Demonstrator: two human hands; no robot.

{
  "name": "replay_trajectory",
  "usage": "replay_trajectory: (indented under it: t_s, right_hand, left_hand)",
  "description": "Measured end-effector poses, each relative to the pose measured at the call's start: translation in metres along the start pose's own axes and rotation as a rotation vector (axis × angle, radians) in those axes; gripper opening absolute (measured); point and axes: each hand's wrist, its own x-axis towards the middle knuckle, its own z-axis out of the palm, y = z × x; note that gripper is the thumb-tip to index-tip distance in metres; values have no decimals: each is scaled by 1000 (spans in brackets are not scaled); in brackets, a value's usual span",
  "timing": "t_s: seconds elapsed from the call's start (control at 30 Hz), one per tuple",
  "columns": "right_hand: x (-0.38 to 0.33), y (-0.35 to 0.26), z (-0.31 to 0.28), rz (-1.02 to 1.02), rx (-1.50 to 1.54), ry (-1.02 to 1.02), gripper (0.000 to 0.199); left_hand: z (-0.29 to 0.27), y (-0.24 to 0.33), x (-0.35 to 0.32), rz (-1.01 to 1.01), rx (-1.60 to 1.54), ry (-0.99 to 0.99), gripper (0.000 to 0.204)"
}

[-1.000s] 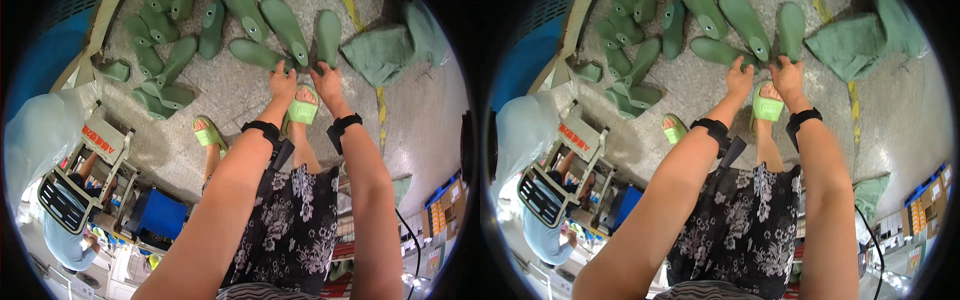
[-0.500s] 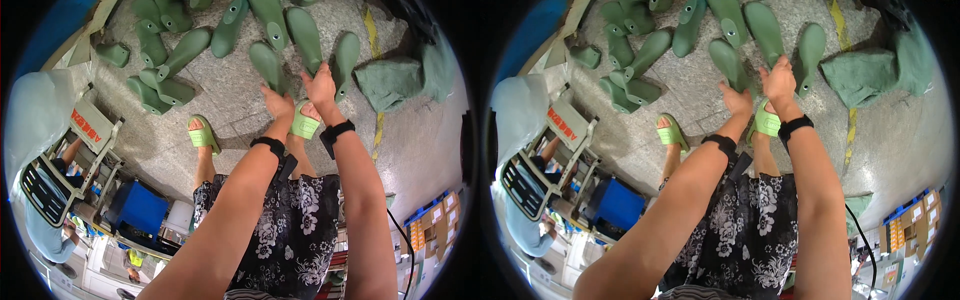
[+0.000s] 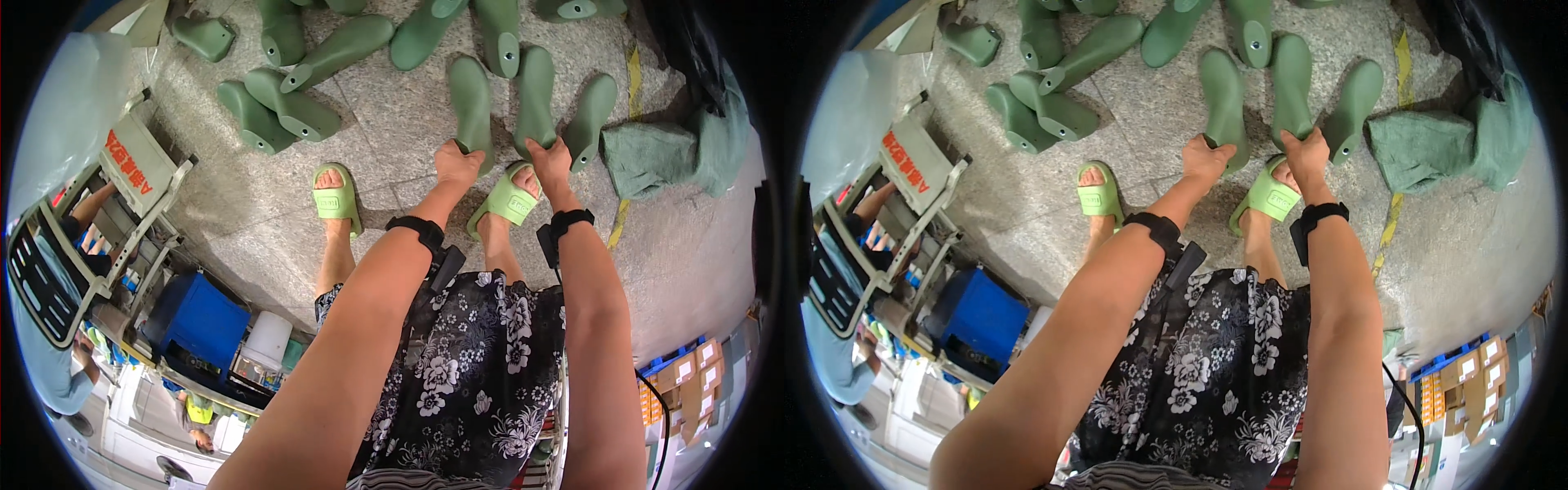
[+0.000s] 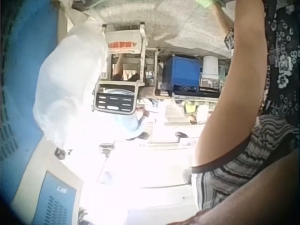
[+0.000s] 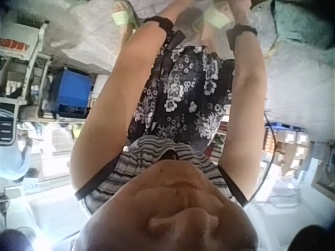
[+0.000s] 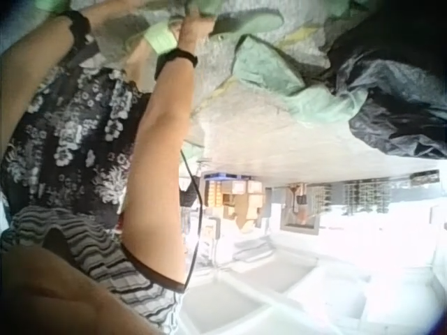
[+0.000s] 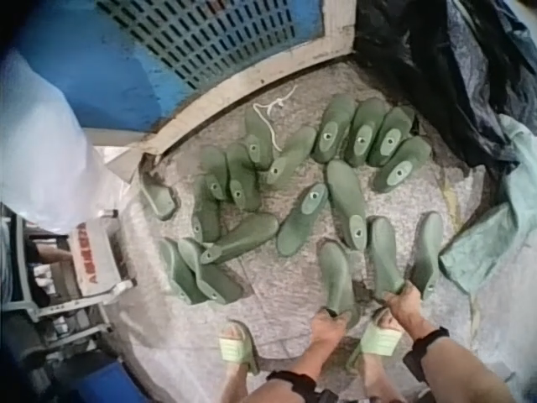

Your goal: Moving shoe lasts and uppers between a storage cart and workbenches in a shoe manufacturing facility.

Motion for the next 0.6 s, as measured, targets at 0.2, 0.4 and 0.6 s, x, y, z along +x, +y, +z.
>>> replay_trajectory:
  t_s: [0.2, 0.4, 0.6]
  right_hand:
    - [8, 4, -2, -73, -50, 75, 43]
    - [9, 4, -31, -320, 150, 33, 28]
    - [-169, -47, -66, -156, -385, -593, 42]
  left_hand:
    - [-21, 23, 23, 226, 126, 56, 50]
    - [-57, 15, 17, 435, -115, -128, 71]
    - [-188, -73, -86, 195, 205, -233, 65]
